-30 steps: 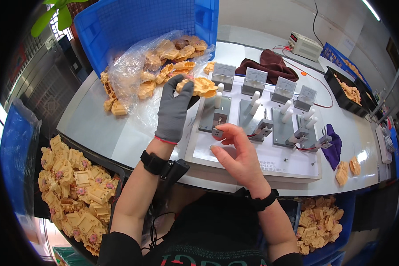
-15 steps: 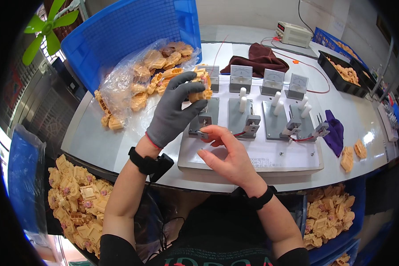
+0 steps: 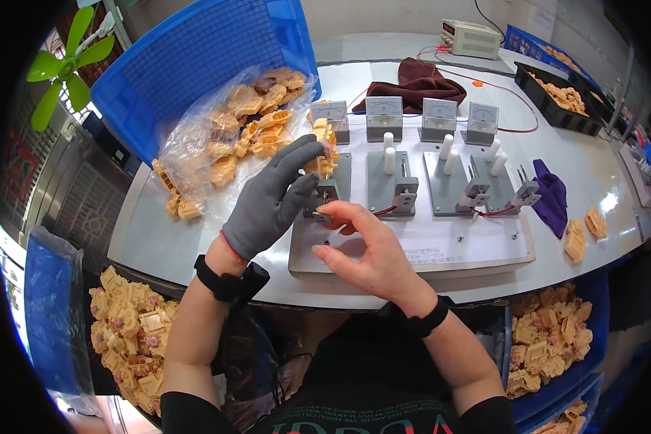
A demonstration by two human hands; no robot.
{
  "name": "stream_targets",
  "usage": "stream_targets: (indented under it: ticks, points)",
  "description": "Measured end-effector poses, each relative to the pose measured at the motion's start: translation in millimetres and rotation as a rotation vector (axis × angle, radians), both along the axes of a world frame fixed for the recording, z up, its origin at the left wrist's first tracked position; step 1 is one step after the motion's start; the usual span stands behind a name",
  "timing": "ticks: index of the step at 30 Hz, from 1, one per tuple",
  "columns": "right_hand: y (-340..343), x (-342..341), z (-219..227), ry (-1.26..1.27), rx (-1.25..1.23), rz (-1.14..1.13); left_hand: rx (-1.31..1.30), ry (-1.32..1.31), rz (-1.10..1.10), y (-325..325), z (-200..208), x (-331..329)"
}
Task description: Manually assemble plastic toy parts and use a test fixture to verify assembly.
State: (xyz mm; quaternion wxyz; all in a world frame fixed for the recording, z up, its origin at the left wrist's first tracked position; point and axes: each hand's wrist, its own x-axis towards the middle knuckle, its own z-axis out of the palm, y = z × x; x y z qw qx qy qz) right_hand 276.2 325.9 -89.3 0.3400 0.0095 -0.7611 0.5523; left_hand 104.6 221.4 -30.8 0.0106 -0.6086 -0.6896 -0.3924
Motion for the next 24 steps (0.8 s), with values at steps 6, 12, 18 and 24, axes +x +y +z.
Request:
stream_targets:
  ticks: [6, 12, 18, 24]
  points:
    - [1.7, 0.0, -3.1, -0.004, 0.005, 0.004, -0.081, 0.192, 0.019, -0.9, 9.0, -2.3]
    - [-2.3, -5.0, -4.5, -0.022, -0.015, -0.079, -0.124, -0.071, -0.055, -3.2, 4.6, -11.9]
    - [-7.6, -3.8, -4.6, 0.062, 0.173, -0.287, -0.138, 0.087, 0.207, 3.4, 10.4, -92.7]
    - [-7.7, 0.0, -4.3, -0.025, 0.087, -0.246, -0.488, 0.652, 0.338, 43.4, -17.0, -122.2]
